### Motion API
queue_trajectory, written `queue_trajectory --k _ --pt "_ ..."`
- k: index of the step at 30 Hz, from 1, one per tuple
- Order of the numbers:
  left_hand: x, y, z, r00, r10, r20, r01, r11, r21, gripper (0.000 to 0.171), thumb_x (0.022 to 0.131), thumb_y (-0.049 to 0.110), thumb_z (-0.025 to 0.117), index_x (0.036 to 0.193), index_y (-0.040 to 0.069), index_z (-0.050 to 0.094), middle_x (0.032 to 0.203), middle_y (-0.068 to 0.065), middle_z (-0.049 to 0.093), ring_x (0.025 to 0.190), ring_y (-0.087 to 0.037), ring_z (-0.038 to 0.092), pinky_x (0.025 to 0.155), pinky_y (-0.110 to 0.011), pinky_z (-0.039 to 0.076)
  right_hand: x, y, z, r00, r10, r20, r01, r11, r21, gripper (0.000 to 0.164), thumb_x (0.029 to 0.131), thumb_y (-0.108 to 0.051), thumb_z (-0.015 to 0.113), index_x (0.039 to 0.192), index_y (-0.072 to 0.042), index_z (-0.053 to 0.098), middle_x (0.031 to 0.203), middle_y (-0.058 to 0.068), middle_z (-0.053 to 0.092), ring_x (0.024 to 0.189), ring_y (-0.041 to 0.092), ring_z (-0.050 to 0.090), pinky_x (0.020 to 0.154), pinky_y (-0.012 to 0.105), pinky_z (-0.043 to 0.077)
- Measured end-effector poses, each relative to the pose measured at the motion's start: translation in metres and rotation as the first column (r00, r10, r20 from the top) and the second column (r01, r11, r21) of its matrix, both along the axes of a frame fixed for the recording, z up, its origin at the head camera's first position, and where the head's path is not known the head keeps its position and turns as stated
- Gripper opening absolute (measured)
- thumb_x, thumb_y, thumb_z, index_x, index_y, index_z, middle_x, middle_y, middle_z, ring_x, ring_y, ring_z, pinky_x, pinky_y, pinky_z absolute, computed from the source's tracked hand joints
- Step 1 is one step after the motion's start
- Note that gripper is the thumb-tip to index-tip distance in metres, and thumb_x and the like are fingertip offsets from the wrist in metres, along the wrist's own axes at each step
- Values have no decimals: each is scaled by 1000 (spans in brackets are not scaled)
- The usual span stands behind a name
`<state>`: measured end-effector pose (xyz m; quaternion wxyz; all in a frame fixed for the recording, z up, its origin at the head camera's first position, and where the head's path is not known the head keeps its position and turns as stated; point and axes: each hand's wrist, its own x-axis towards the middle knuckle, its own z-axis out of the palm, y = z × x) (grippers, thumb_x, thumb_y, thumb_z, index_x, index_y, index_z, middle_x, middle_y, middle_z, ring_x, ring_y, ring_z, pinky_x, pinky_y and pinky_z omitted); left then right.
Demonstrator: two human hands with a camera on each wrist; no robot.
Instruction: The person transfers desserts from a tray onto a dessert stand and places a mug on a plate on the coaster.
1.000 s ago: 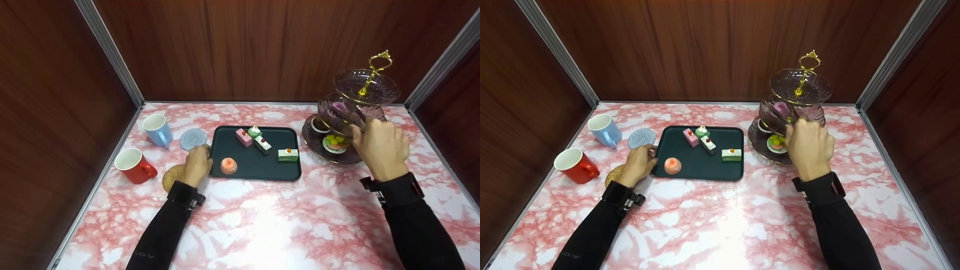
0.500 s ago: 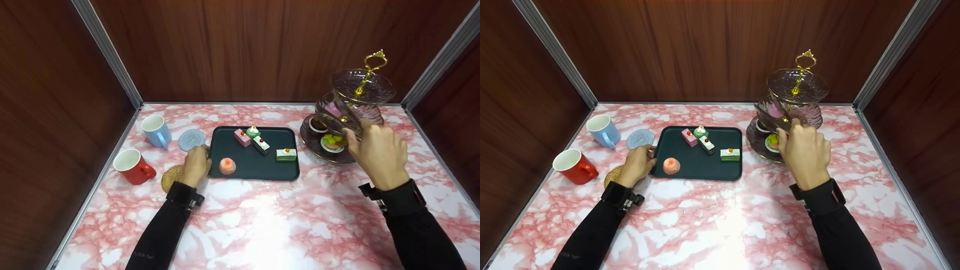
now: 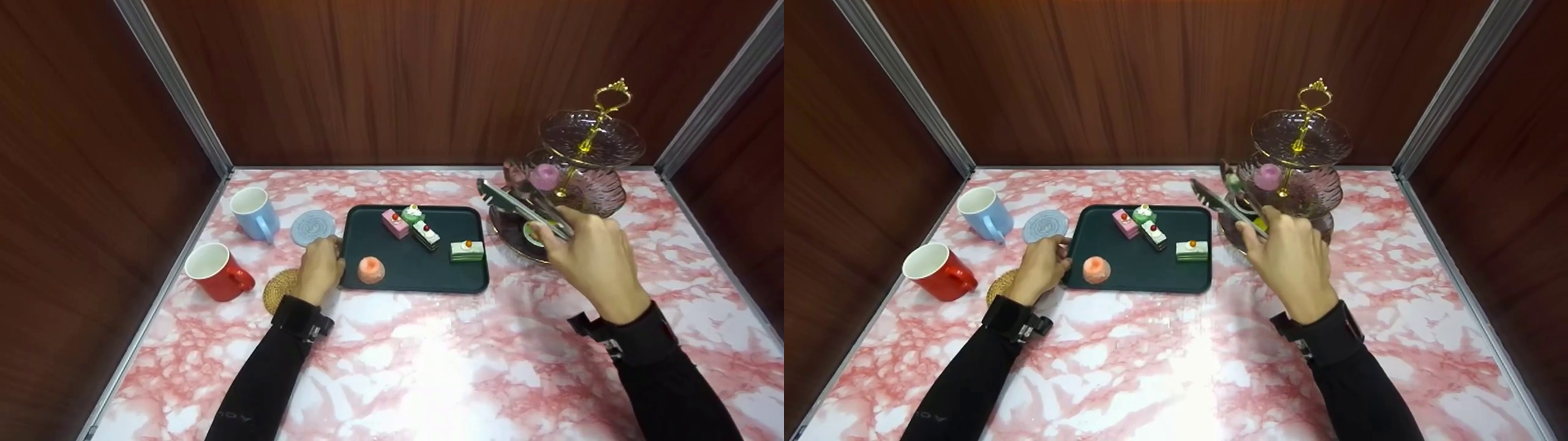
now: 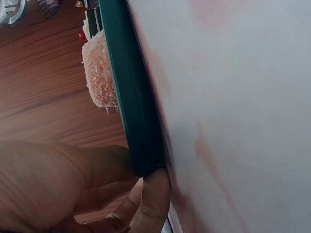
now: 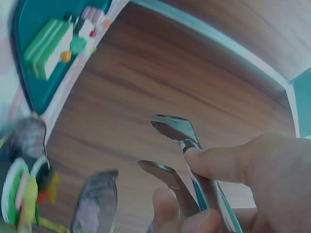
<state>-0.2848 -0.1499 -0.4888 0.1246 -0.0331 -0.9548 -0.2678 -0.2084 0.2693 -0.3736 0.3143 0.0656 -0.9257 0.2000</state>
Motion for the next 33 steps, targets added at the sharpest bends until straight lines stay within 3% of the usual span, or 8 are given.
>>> queue_trajectory --k 4,9,13,21,27,33 --pt "-1 -1 1 1000 -1 11 1 1000 1 31 73 4 67 105 7 67 83 -8 62 81 -27 61 72 -42 50 -1 -9 -7 999 41 30 -41 999 5 50 78 -50 66 108 -10 68 76 10 69 54 24 57 45 40 39" --pt "0 -1 2 1000 -5 21 5 1000 -4 32 74 4 68 105 7 66 84 -8 61 82 -27 61 73 -42 51 0 -20 -15 991 84 104 -85 996 5 31 77 -43 67 97 -20 67 65 -3 61 51 18 51 46 34 39" --pt "1 -1 2 1000 -10 2 10 1000 -29 31 74 4 67 105 7 66 83 -9 61 84 -30 61 74 -43 50 0 -30 -20 980 111 165 -116 993 21 23 75 -36 66 95 -25 65 67 -6 60 52 16 50 48 31 39" --pt "1 0 2 1000 -8 -1 8 999 -32 30 74 4 67 104 6 66 82 -9 60 82 -30 61 72 -44 50 -4 -46 -37 964 146 224 -172 979 106 38 74 -40 68 106 -21 62 61 -5 53 52 17 45 44 30 31" --pt "1 0 2 1000 -12 -11 11 1000 -27 30 74 4 67 104 6 66 83 -8 61 82 -27 61 72 -43 50 -7 -52 -48 950 221 220 -255 957 140 37 77 -45 67 107 -26 60 57 -10 47 48 13 42 41 28 27" --pt "1 -1 2 1000 -14 -7 14 1000 -20 30 74 4 67 104 7 66 83 -8 61 81 -28 61 71 -43 50 -12 -55 -61 928 284 241 -323 936 140 45 78 -55 63 117 -34 59 62 -12 51 49 11 43 39 28 28"
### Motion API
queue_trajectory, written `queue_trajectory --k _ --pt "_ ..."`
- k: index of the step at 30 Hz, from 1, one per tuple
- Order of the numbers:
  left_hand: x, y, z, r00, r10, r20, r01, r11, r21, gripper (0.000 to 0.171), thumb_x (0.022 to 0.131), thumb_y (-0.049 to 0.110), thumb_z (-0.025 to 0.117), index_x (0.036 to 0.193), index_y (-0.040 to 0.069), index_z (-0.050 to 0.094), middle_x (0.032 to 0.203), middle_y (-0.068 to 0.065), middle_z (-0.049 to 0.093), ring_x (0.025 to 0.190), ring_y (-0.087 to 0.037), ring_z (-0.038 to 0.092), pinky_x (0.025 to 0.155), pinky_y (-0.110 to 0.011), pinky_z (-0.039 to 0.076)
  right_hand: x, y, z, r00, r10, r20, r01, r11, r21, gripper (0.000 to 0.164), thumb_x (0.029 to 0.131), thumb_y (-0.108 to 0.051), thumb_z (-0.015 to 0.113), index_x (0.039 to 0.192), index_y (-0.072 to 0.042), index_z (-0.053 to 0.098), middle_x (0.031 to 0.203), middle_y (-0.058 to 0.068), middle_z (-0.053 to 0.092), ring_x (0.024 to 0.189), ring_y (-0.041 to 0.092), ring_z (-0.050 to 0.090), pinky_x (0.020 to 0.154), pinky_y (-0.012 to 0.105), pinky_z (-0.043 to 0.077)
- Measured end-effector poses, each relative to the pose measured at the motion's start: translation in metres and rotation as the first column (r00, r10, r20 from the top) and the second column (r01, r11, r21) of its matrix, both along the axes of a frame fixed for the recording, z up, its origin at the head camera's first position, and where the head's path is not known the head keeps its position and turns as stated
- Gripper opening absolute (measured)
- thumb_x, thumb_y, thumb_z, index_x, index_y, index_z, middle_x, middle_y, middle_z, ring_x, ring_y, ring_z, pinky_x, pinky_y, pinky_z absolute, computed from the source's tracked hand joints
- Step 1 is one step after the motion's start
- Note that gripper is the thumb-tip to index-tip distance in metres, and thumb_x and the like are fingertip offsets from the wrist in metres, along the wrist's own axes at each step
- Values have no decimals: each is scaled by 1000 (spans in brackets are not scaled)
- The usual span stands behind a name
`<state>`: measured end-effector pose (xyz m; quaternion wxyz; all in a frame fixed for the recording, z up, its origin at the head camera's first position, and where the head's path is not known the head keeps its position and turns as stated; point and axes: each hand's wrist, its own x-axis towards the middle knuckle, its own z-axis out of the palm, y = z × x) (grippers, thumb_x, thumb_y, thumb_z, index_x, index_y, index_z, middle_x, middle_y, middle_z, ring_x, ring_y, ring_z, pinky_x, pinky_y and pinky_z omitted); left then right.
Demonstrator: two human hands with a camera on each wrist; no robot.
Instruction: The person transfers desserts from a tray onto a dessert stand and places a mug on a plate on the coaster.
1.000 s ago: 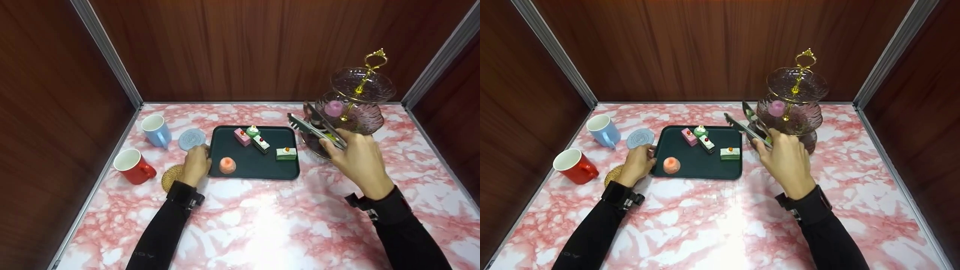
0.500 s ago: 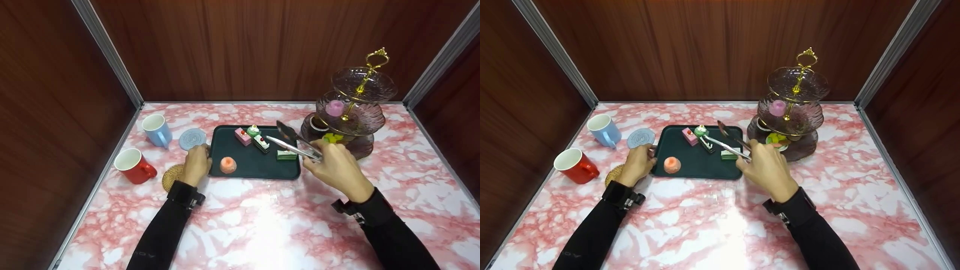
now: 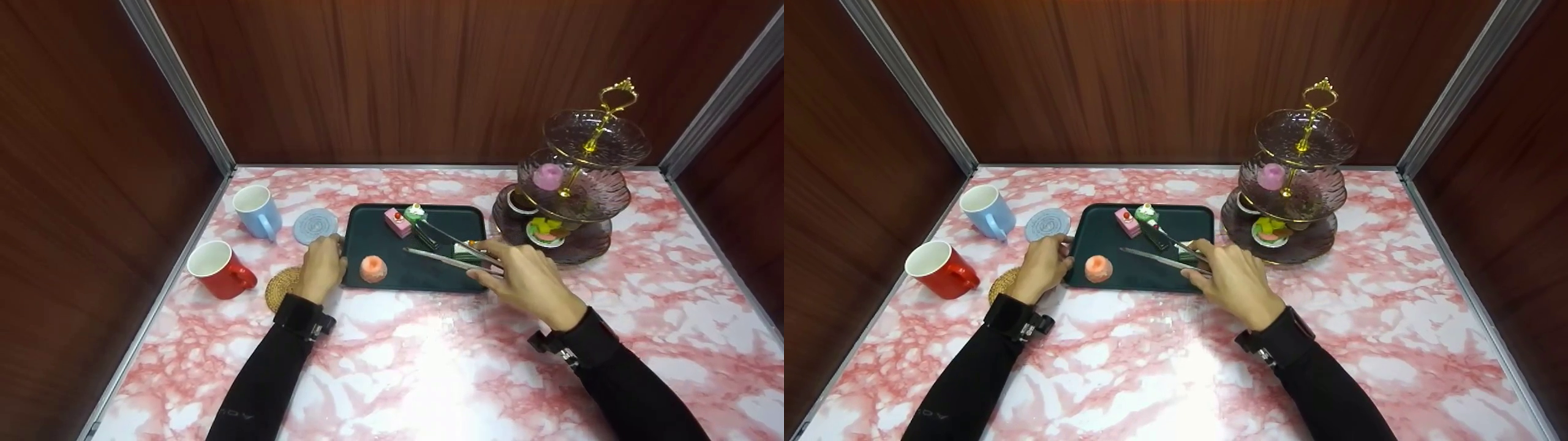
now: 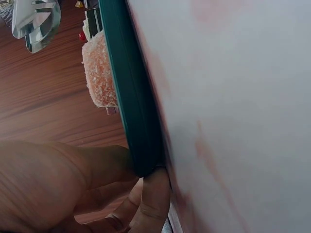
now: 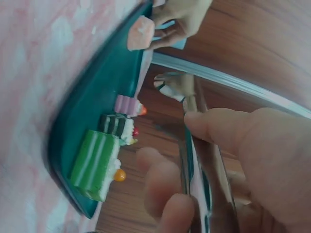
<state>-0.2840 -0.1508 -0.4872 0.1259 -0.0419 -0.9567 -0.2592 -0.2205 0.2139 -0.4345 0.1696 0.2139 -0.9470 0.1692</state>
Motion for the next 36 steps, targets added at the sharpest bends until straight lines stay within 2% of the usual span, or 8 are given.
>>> queue_trajectory --k 4,7,15,21,24,26,32,36 --pt "0 0 0 1000 3 3 -3 1000 -1 30 74 3 67 103 7 66 82 -8 61 81 -28 61 71 -43 50 -2 -4 -8 999 24 25 -24 1000 15 45 79 -59 59 120 -40 57 57 -11 47 44 11 40 34 29 24" --pt "-1 0 0 1000 5 2 -5 1000 -6 30 73 4 67 103 7 67 82 -9 61 81 -29 61 71 -43 50 -3 -9 -15 998 49 25 -49 999 11 44 79 -59 59 119 -43 57 55 -12 49 44 8 41 35 28 25" --pt "-1 1 0 1000 -1 6 1 1000 -17 31 74 4 69 104 7 66 84 -10 61 83 -30 61 73 -43 50 -7 -20 -28 992 116 57 -114 993 -36 40 81 -53 61 117 -36 62 55 -16 49 41 0 35 39 23 29" --pt "0 1 2 1000 5 8 -4 1000 -13 30 74 4 69 104 6 66 85 -11 62 82 -31 62 73 -44 51 -10 -30 -31 987 151 58 -150 988 -33 34 80 -53 63 108 -35 64 76 -14 65 50 4 48 46 25 38" --pt "0 1 1 1000 7 15 -6 1000 -13 30 74 4 69 105 6 66 86 -12 62 83 -32 62 73 -44 51 -11 -36 -30 986 151 64 -150 988 -29 35 79 -54 63 108 -34 64 83 -12 67 56 6 51 50 27 39" --pt "0 1 2 1000 7 18 -7 1000 -12 31 74 5 68 105 6 66 88 -13 63 84 -32 62 74 -44 51 -12 -39 -30 987 147 67 -145 989 -28 37 78 -54 63 108 -32 65 82 -11 66 57 7 51 49 27 38" --pt "-2 2 1 1000 7 19 -7 1000 -6 31 74 4 68 105 6 66 91 -14 63 87 -32 63 76 -44 51 -13 -46 -29 990 127 59 -126 992 -19 43 77 -58 62 107 -27 63 61 -12 53 48 7 44 41 26 31" --pt "-1 1 0 1000 10 19 -9 1000 -13 30 74 4 68 104 6 66 89 -13 63 87 -32 62 76 -44 51 -14 -50 -28 988 137 67 -136 991 -20 42 77 -58 62 106 -28 63 62 -13 53 48 6 45 41 26 32"
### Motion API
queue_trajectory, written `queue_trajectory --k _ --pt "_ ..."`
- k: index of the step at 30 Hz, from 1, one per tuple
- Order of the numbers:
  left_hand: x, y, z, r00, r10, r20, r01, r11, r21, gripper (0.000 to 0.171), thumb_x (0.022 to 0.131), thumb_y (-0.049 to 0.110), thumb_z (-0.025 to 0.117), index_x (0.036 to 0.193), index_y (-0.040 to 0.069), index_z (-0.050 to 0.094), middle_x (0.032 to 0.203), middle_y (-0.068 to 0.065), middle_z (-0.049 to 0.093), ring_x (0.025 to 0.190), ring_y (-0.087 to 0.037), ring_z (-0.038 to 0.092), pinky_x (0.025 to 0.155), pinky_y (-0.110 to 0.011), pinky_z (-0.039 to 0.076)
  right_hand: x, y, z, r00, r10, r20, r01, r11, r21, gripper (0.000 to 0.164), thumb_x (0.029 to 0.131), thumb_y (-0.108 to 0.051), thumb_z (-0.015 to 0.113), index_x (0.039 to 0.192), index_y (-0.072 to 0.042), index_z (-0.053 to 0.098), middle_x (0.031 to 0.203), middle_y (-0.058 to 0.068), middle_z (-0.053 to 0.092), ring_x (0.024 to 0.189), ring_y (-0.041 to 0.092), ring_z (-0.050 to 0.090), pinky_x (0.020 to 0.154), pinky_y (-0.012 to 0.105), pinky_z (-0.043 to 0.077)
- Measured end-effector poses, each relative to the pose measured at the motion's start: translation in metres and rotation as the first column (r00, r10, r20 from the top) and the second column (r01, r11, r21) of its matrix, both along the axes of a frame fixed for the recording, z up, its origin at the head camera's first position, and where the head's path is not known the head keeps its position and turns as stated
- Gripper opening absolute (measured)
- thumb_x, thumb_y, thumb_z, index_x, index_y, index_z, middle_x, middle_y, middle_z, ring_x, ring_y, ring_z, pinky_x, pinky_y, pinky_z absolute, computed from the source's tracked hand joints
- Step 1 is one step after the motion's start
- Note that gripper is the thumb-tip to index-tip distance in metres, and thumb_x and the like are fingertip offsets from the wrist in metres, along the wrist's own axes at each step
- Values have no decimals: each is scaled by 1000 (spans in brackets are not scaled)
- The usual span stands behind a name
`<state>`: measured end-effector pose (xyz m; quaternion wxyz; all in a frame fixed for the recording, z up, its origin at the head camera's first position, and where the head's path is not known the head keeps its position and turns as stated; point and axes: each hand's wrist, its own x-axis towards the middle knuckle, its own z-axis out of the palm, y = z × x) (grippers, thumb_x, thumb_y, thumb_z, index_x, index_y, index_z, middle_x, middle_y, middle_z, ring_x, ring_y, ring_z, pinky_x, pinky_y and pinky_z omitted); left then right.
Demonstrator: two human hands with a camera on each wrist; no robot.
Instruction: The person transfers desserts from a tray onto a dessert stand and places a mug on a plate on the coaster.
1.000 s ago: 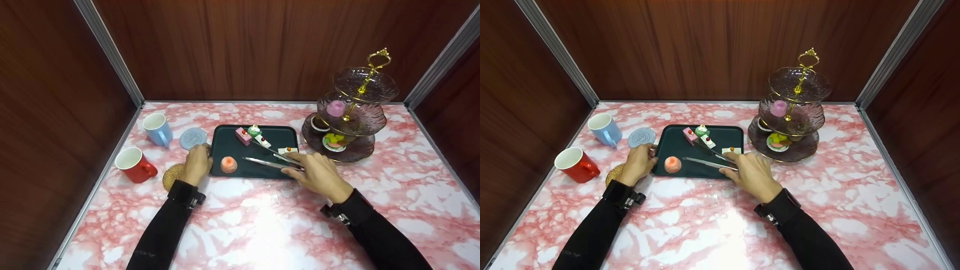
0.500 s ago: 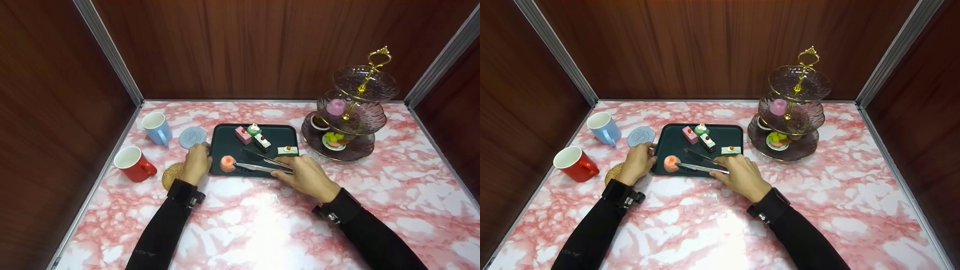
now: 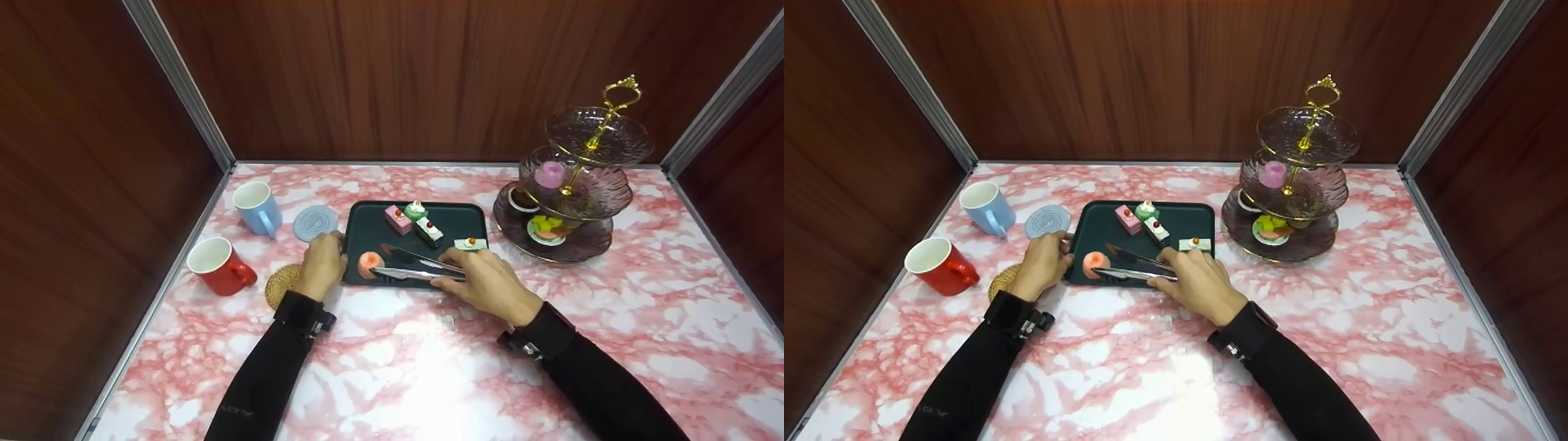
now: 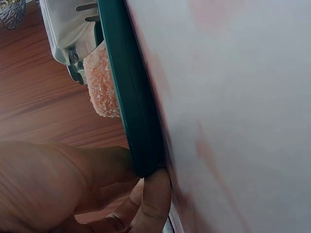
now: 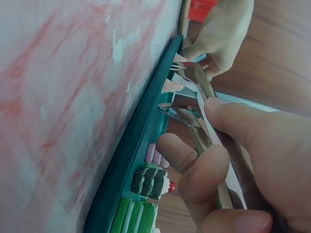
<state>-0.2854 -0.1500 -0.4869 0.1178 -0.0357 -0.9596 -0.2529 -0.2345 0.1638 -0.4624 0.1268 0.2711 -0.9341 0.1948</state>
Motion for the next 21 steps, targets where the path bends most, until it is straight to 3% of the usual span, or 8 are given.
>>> queue_trajectory --k 8,21 --pt "0 0 0 1000 -5 1 5 1000 -7 25 74 5 67 100 6 66 84 -10 60 85 -30 61 74 -45 50 -2 -9 3 1000 11 12 -11 1000 -8 41 78 -56 63 105 -26 67 71 -13 61 56 7 52 44 25 36" --pt "1 0 1 1000 -18 -20 18 1000 -8 25 74 3 66 99 5 66 83 -10 61 84 -30 61 73 -44 50 -2 -11 4 999 30 30 -28 998 -52 27 78 -50 66 98 -33 71 56 -18 53 47 -1 41 39 23 30"
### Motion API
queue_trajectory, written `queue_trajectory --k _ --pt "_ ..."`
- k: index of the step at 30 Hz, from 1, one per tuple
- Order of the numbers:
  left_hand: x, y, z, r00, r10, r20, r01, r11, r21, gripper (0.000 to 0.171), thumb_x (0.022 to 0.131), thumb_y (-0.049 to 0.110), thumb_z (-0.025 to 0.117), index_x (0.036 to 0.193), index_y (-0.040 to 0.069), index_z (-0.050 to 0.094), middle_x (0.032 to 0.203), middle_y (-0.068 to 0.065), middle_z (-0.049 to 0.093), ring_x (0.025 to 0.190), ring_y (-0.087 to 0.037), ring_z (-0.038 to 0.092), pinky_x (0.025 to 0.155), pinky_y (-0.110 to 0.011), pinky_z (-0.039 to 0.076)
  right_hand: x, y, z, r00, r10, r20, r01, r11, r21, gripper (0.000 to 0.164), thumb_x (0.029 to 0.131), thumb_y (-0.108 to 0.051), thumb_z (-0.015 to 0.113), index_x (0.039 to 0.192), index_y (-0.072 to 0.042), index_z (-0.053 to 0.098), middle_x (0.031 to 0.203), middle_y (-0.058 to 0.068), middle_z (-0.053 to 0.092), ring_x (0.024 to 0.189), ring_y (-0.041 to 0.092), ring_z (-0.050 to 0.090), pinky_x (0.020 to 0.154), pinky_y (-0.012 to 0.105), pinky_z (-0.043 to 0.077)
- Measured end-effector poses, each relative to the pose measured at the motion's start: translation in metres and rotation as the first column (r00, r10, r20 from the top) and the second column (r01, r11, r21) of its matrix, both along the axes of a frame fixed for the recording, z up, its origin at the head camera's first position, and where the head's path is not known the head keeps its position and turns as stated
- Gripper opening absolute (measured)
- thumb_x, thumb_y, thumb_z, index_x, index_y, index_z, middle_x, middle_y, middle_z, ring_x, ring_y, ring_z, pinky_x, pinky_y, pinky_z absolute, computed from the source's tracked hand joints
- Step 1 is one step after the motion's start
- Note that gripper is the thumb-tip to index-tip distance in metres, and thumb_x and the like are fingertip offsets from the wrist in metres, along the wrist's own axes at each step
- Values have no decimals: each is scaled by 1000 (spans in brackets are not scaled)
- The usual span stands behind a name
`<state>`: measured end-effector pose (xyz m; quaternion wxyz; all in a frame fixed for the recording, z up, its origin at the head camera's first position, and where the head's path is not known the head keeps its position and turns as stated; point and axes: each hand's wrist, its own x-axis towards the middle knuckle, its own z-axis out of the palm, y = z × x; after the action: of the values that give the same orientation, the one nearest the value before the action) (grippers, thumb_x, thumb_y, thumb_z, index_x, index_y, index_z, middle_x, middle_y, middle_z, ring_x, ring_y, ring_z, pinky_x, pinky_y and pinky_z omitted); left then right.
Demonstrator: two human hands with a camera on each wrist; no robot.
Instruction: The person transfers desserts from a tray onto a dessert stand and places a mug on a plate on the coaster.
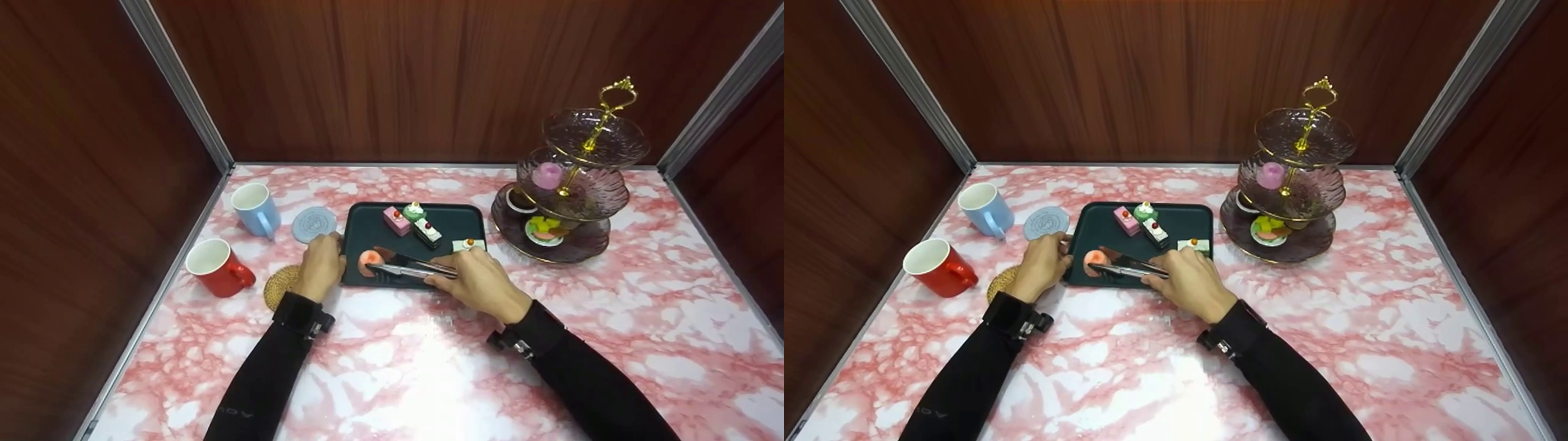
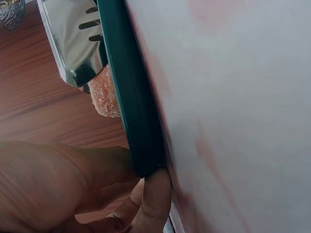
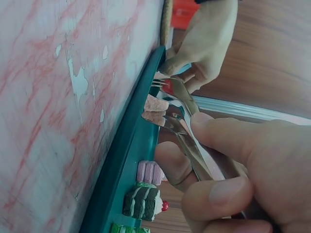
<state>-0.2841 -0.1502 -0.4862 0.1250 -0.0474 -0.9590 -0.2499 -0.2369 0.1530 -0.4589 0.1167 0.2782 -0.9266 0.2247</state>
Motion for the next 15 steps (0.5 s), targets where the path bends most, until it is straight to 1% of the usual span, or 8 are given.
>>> queue_trajectory --k 9,15 --pt "-1 0 1 1000 -1 7 1 1000 -5 26 74 4 66 100 6 66 83 -10 62 83 -30 62 73 -44 50 2 6 1 1000 -7 12 7 1000 -15 28 78 -50 66 100 -32 71 55 -14 53 44 2 39 37 26 28" --pt "-1 1 -1 1000 10 17 -10 1000 -22 30 75 4 66 104 7 66 90 -13 63 88 -31 62 74 -44 51 2 9 2 1000 -2 3 2 999 -39 27 78 -49 67 99 -32 71 56 -17 55 44 -2 38 37 23 27"
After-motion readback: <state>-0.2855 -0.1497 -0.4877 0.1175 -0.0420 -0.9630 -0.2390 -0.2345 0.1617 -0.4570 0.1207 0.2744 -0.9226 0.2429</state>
